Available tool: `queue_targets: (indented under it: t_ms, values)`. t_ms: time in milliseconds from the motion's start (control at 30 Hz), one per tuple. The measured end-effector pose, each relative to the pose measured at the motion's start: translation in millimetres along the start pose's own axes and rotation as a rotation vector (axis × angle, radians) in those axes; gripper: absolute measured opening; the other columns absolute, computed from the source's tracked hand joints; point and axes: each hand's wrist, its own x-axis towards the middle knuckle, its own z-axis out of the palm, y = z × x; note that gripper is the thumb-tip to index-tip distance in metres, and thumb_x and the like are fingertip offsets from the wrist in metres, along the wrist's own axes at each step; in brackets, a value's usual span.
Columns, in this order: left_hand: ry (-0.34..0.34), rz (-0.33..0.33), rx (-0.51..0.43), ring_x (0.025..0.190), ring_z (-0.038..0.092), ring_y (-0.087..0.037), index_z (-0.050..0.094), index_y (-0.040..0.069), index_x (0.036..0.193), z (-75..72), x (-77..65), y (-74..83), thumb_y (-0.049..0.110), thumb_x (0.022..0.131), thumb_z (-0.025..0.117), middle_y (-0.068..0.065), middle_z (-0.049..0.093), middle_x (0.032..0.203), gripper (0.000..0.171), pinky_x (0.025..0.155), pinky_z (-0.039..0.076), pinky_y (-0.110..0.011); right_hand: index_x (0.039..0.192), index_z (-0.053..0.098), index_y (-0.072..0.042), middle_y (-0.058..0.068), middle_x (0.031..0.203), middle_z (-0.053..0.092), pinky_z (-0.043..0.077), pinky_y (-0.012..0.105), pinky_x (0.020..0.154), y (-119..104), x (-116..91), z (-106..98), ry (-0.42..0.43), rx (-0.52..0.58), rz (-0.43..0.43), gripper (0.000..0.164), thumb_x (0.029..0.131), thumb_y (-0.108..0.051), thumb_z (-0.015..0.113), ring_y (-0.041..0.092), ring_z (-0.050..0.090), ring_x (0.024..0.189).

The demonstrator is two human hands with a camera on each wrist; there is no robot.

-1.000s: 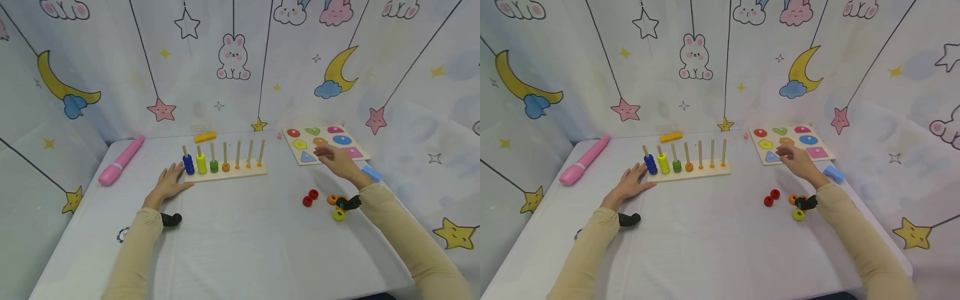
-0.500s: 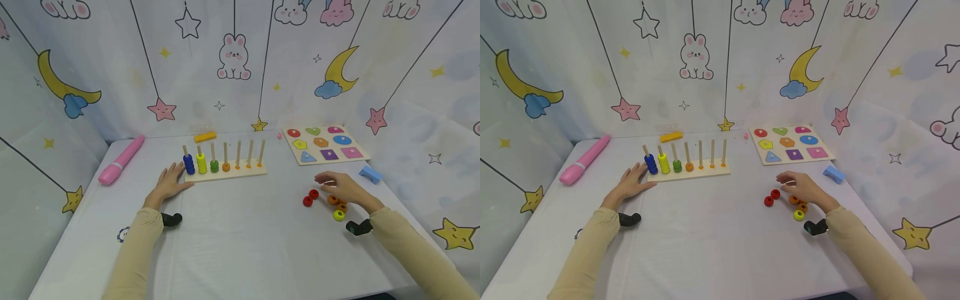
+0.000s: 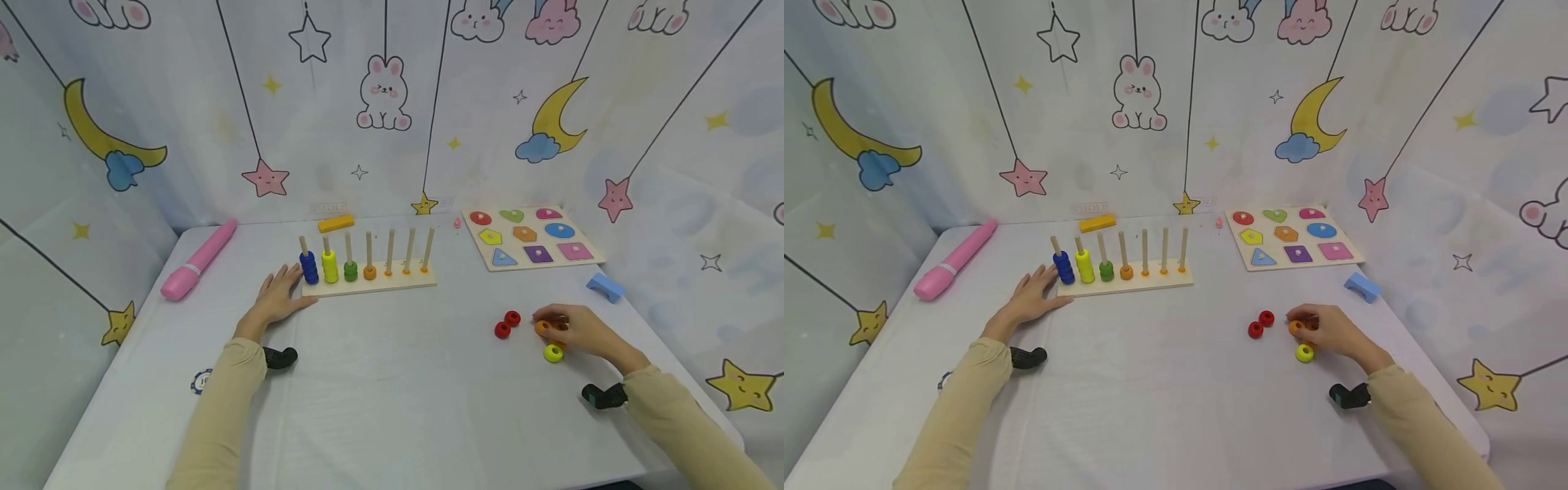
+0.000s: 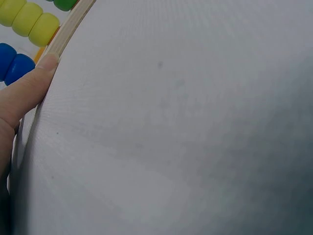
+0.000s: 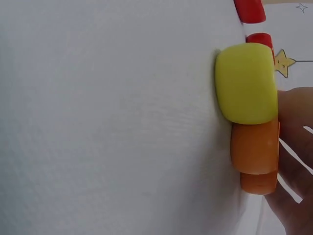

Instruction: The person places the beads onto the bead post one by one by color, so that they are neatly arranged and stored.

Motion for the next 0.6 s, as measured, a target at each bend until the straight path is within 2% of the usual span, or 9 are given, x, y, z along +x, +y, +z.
queue_targets:
  t_ms: [100, 267, 433, 500, 600]
  values:
    - [0.0, -0.001, 0.004, 0.142, 0.0, -0.036, 0.022, -0.001, 0.148, 0.0, 0.0, -0.3, 0.054, 0.087, 0.059, -0.018, 0.012, 0.156, 0.09, 0.113, -0.007, -0.051, 0.113, 0.066, -0.01, 0.002, 0.107, 0.066, 0.052, 0.026, 0.083, 0.1, -0.9, 1.4, 0.017, -0.006, -0.001, 0.028, 0.086, -0.016, 0.07, 0.023, 0.06, 0.098]
    - [0.0, -0.005, 0.001, 0.142, -0.001, -0.036, 0.022, 0.0, 0.148, -0.4, -0.7, -0.5, 0.053, 0.087, 0.059, -0.017, 0.012, 0.156, 0.089, 0.113, -0.007, -0.05, 0.123, 0.059, -0.005, 0.007, 0.11, 0.066, 0.054, 0.041, 0.084, -6.4, 6.1, -1.1, 0.064, 0.01, 0.022, 0.037, 0.089, -0.015, 0.067, 0.03, 0.061, 0.101]
    - [0.004, -0.003, -0.003, 0.142, 0.0, -0.036, 0.022, 0.0, 0.148, -0.1, -1.0, -1.3, 0.054, 0.087, 0.059, -0.017, 0.012, 0.156, 0.089, 0.113, -0.007, -0.05, 0.128, 0.054, -0.005, 0.011, 0.113, 0.065, 0.054, 0.046, 0.083, -20.3, 25.7, -10.6, 0.145, 0.033, -0.004, 0.042, 0.09, -0.017, 0.066, 0.035, 0.06, 0.104]
    - [0.008, -0.001, -0.005, 0.142, 0.0, -0.036, 0.023, -0.001, 0.148, 0.1, -1.3, -1.3, 0.054, 0.087, 0.059, -0.017, 0.013, 0.156, 0.089, 0.113, -0.007, -0.05, 0.128, 0.055, -0.006, 0.01, 0.113, 0.066, 0.054, 0.035, 0.084, -26.9, 36.1, -12.4, 0.177, 0.041, -0.039, 0.04, 0.09, -0.016, 0.066, 0.033, 0.061, 0.104]
    - [0.009, 0.006, -0.007, 0.142, 0.0, -0.036, 0.023, -0.001, 0.148, 0.9, -1.5, 0.2, 0.053, 0.087, 0.059, -0.018, 0.013, 0.155, 0.089, 0.113, -0.007, -0.051, 0.126, 0.056, -0.008, 0.009, 0.113, 0.066, 0.053, 0.032, 0.086, -40.0, 52.6, -11.1, 0.212, 0.069, -0.069, 0.038, 0.09, -0.013, 0.065, 0.03, 0.062, 0.104]
